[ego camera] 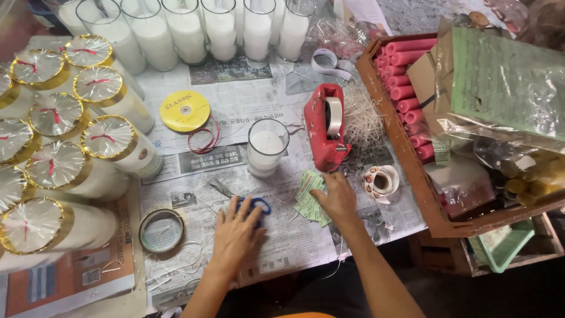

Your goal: Applying decorative gold bands and plastic sleeves to glass candles and trimming materials with scissors.

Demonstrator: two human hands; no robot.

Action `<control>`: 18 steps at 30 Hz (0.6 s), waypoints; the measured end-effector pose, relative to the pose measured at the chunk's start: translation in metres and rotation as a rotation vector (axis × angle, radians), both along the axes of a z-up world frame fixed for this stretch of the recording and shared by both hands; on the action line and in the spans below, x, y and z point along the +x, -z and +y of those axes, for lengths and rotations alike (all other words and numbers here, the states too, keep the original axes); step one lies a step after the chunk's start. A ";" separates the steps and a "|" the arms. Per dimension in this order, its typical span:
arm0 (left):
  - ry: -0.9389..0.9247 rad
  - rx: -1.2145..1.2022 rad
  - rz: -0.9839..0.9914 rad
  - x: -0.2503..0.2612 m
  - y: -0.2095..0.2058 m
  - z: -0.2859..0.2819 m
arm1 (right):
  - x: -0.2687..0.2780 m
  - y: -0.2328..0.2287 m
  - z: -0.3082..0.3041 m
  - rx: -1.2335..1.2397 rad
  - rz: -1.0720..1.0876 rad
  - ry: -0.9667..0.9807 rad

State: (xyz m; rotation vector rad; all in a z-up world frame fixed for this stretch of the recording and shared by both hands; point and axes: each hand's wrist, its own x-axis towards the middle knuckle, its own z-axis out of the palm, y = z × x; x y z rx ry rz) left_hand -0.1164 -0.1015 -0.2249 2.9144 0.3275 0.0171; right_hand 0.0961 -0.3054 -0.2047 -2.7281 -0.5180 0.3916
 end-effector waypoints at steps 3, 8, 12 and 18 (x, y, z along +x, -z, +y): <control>-0.034 -0.050 0.045 -0.023 -0.018 0.020 | 0.004 0.007 0.000 -0.002 -0.090 -0.028; -0.217 -0.067 0.089 -0.048 -0.045 0.050 | 0.002 0.000 -0.001 0.245 -0.103 0.050; -0.201 -0.132 -0.283 -0.031 -0.073 0.029 | 0.003 -0.042 -0.009 0.471 -0.044 0.003; -0.091 -0.444 -0.460 0.035 -0.071 -0.002 | -0.016 -0.095 -0.011 0.697 0.178 0.017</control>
